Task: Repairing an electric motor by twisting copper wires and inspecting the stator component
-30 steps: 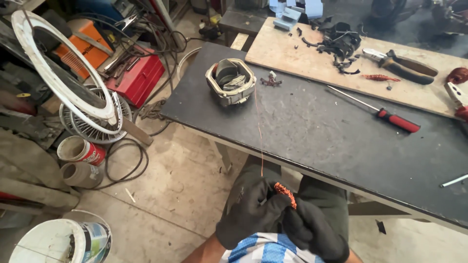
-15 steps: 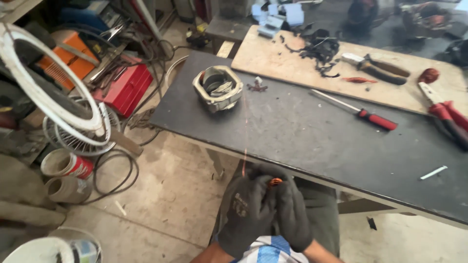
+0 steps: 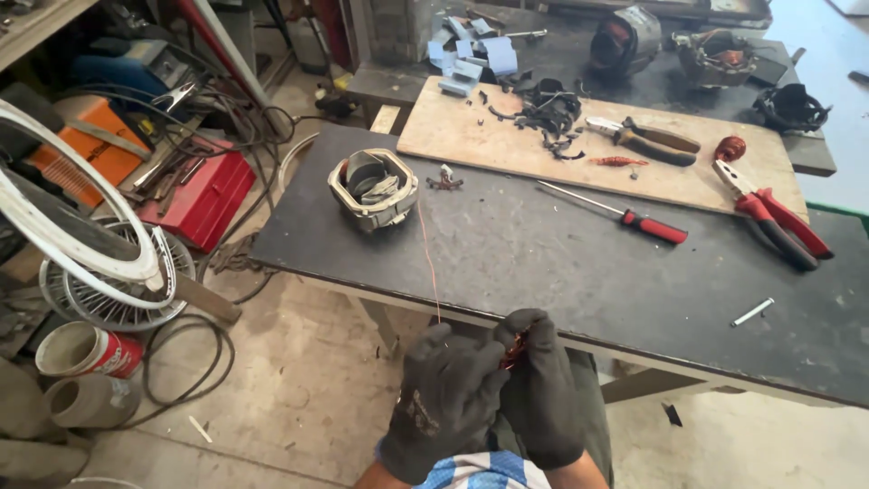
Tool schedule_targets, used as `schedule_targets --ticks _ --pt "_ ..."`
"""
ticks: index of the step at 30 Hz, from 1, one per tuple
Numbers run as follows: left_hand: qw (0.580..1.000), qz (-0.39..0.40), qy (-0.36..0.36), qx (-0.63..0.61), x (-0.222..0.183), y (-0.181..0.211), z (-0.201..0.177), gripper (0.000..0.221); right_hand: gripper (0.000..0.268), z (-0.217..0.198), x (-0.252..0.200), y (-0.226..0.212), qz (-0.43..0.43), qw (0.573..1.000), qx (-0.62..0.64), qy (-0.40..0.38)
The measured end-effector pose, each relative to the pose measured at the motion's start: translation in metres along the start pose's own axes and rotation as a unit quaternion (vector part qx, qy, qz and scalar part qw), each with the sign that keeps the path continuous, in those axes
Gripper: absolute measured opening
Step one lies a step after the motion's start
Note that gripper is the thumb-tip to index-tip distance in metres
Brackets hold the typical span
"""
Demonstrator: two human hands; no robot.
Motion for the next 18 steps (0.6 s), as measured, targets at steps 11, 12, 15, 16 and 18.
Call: schedule_targets --ticks 11,12,15,16,18 --pt "0.981 -0.097 0.165 0.03 -0.042 -0.034 -0.026 0.018 0.065 0.013 0.028 -0.037 -0.052 0.892 0.409 -0.187" --pt "0.981 -0.101 0.164 0.031 -0.054 -0.035 -0.019 0.018 0.065 0.01 0.03 -0.03 -0.047 0.892 0.408 -0.187" --pt "0.984 -0.127 0.125 0.02 -0.061 -0.043 -0.002 0.039 0.072 0.009 0.037 -0.02 -0.05 0.893 0.408 -0.185" --pt "0.987 -0.098 0.123 0.018 -0.052 -0.032 -0.004 0.035 0.071 0.007 0.038 -0.015 -0.033 0.898 0.407 -0.163" --pt "0.99 -0.073 0.12 0.017 -0.03 -0.016 -0.013 0.032 0.07 0.006 0.035 -0.01 -0.011 0.904 0.403 -0.14"
Point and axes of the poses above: each hand's wrist, its own x-axis towards the middle knuckle, its own z-axis out of the palm, y = z × x, the point moved 9 cm from there along x, towards the middle knuckle, and after that the axes turned 1 degree about y, right-handed, at the moved point
